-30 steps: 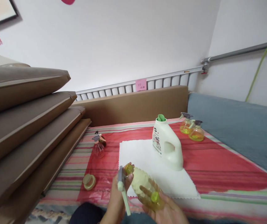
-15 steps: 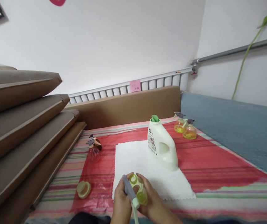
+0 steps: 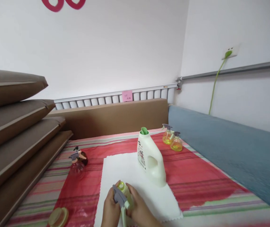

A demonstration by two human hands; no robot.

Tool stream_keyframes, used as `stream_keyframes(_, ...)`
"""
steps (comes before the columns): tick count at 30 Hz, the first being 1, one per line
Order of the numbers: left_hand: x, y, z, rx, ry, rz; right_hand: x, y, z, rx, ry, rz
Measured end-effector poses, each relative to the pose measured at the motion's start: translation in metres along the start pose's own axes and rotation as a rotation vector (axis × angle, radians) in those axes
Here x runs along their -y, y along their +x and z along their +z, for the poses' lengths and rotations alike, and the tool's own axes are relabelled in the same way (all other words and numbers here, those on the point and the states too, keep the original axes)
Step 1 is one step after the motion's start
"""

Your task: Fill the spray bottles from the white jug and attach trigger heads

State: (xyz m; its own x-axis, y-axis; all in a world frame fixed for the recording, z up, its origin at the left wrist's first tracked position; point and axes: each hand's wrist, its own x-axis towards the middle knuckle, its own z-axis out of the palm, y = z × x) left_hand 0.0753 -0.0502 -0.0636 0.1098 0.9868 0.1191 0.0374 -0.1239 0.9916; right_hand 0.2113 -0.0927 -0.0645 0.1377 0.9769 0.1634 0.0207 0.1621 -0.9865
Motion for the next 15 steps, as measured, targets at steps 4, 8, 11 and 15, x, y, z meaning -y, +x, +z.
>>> stream_keyframes(4, 0.004, 0.002, -0.006, -0.007, 0.02, -0.045, 0.025, 0.002, -0.061, -0.292, -0.124, -0.087)
stream_keyframes(8, 0.003, 0.005, -0.007, -0.003, 0.05, -0.01, 0.043, 0.019, -0.122, -0.64, -0.192, -0.094)
stream_keyframes(11, -0.001, 0.005, -0.006, 0.017, 0.031, -0.017, 0.039, 0.035, -0.141, -0.622, -0.235, -0.033)
stream_keyframes(15, -0.005, 0.002, -0.004, 0.032, -0.018, -0.022, 0.026, 0.054, -0.14, -0.447, -0.319, 0.034)
